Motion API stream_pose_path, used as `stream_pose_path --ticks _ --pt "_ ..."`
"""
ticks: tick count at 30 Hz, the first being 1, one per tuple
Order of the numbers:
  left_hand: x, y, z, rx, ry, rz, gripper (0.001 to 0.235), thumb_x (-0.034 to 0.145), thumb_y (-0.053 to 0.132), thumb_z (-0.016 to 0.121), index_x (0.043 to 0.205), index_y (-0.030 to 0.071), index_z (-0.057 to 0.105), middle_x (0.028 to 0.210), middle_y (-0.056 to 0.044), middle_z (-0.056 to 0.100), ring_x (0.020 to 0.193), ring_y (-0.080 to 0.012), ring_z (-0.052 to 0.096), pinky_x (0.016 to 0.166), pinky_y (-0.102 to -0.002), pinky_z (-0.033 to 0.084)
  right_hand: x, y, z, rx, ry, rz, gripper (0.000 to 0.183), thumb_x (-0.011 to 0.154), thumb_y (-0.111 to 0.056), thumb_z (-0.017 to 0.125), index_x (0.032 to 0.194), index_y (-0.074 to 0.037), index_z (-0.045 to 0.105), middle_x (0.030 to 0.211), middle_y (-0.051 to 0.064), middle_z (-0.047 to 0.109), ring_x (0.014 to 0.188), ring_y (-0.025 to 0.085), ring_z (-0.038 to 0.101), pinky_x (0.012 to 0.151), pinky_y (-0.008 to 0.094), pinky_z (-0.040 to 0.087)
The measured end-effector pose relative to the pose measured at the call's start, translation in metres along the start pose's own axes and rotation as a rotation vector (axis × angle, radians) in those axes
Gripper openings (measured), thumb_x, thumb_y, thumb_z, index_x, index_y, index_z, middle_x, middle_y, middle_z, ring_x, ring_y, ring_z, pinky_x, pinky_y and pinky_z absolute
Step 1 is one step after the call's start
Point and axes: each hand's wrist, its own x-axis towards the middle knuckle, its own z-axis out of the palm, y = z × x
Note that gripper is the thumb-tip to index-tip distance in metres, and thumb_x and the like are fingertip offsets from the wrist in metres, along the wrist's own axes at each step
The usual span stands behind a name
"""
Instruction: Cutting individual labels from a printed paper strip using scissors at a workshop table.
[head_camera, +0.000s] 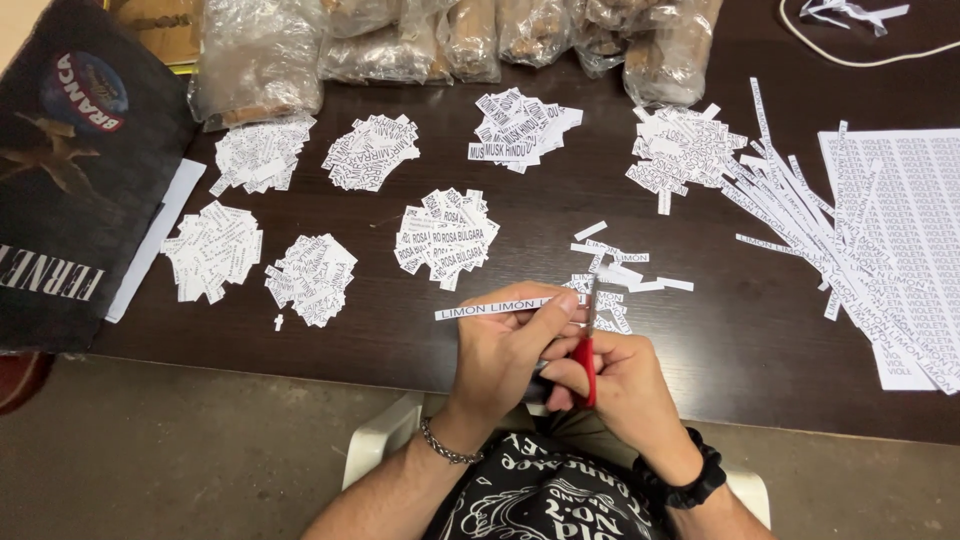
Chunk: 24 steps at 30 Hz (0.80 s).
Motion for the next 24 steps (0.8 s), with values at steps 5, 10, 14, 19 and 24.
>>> stream_pose_path --ticks 5,10,14,19,24 --pt "0.007 -0.02 -0.008 0.143 -0.048 0.351 0.011 0.089 0.01 0.07 0.089 0.003 0.079 0.09 -0.008 0.079 0.087 -0.0174 0.075 0.084 -0.029 0.06 0.003 0.001 -0.006 0.173 0.215 -0.176 0.014 0.087 -0.005 0.071 0.096 0.004 0.069 0.07 0.022 0.078 0.053 0.021 0.069 0.049 0.029 0.056" --pt "0.01 -0.034 -0.01 -0.051 -0.148 0.287 0.011 0.087 0.007 0.079 0.086 -0.004 0.078 0.099 -0.02 0.078 0.086 -0.0211 0.076 0.076 -0.034 0.064 0.008 -0.003 -0.019 0.11 0.374 -0.325 0.019 0.085 -0.006 0.079 0.098 0.003 0.069 0.072 0.012 0.073 0.06 0.015 0.068 0.069 0.026 0.058" --pt "0.009 -0.027 -0.012 -0.023 -0.148 0.305 0.009 0.087 0.004 0.076 0.086 -0.005 0.077 0.098 -0.019 0.078 0.087 -0.0195 0.075 0.077 -0.032 0.063 0.014 0.008 -0.029 0.138 0.385 -0.355 0.028 0.083 -0.003 0.081 0.105 0.005 0.067 0.073 0.016 0.073 0.059 0.015 0.067 0.064 0.027 0.058" --pt "0.012 -0.019 -0.021 -0.025 -0.048 0.362 0.011 0.084 0.006 0.076 0.081 -0.005 0.077 0.09 -0.02 0.078 0.077 -0.0125 0.068 0.07 -0.03 0.061 0.018 0.023 -0.041 0.247 0.401 -0.396 0.029 0.087 -0.002 0.078 0.111 0.008 0.065 0.076 0.02 0.073 0.054 0.016 0.066 0.058 0.029 0.059" --pt "0.009 -0.004 -0.017 0.039 0.031 0.25 0.016 0.086 0.013 0.072 0.09 -0.001 0.08 0.082 -0.014 0.079 0.069 -0.0178 0.074 0.062 -0.025 0.059 -0.004 0.008 -0.025 0.077 -0.038 -0.212 0.02 0.084 -0.006 0.07 0.101 0.006 0.071 0.08 0.019 0.082 0.065 0.023 0.075 0.064 0.031 0.061"
